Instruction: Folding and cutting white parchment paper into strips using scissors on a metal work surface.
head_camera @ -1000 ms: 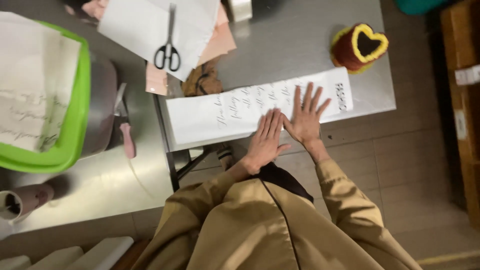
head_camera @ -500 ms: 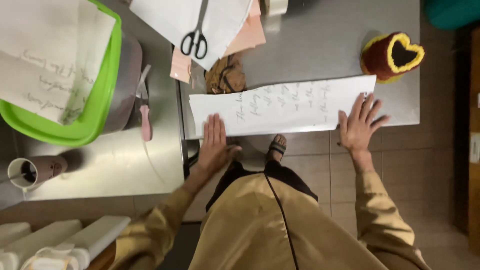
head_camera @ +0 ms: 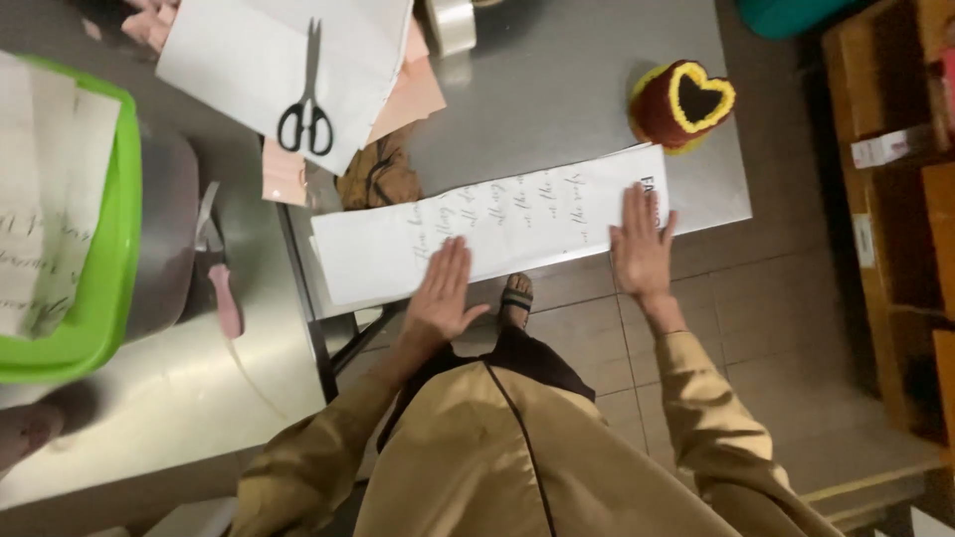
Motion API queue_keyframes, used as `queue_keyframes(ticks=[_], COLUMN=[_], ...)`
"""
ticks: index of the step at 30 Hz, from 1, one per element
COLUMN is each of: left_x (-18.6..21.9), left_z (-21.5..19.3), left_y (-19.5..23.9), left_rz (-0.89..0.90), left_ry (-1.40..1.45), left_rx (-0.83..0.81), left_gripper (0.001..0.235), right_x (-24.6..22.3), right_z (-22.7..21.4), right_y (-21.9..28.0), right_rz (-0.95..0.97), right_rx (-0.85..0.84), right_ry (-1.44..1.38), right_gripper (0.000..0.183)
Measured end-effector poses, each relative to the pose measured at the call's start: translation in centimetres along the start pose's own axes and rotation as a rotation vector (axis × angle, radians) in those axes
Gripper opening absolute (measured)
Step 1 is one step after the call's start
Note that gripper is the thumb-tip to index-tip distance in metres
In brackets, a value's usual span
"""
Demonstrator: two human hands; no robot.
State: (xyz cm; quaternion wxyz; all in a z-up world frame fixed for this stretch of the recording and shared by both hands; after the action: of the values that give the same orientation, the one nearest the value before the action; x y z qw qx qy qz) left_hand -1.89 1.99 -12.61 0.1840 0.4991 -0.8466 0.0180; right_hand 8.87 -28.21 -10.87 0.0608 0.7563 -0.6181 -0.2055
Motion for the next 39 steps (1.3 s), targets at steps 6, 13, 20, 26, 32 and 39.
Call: queue_keyframes(ticks=[6,13,20,26,32,39], left_x=[-1.9,-11.7,-14.3,-10.3,-11.9,-11.3], left_z=[-4.1,-7.4,-3.5,-14.0,-15.4,-16.5], left_y=[5.0,11.1,10.5,13.5,18.9,22.1], left_rz=[-0.132,-0.756,-0.919,-0.679,-0.355,-0.068], left_ry=[-0.178,0.510,1.278,1.383,1.313,1.251], left_rx=[0.030,0.568,0.507,0.512,0.698,0.798], left_gripper=[0.101,0.082,0.079,0.023,0.015,0.009], right_x=[9.5,4.6,-9.8,-18.0,-16.3,-14.7], right_z=[-1.3,-0.8,3.4,4.8,10.3,1.9], right_y=[1.1,6.1,5.4,4.5,2.5,1.9], right_rz=[0.243,0.297,0.448,0.417,0.346,-0.054], right_rx=[0.106,0.654,-0.461,-0.602,-0.464,-0.359], right_ry=[-0.023,-0.745,-1.553,-2.107,-2.238,-2.247], right_gripper=[0.063,0.018,0.072,0.069,0.022,0.014])
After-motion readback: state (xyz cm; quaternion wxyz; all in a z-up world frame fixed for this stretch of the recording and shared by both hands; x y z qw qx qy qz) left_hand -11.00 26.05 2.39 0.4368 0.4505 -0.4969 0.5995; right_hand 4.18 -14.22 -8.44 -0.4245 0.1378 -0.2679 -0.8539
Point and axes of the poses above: each hand's wrist, its own y-axis away from the middle knuckle, its own z-axis out of the palm, x = y × z, the point moved 6 cm from there along -y, towards the middle knuckle, and after that the axes turned 10 degrees about -x, right-handed, at the moved point
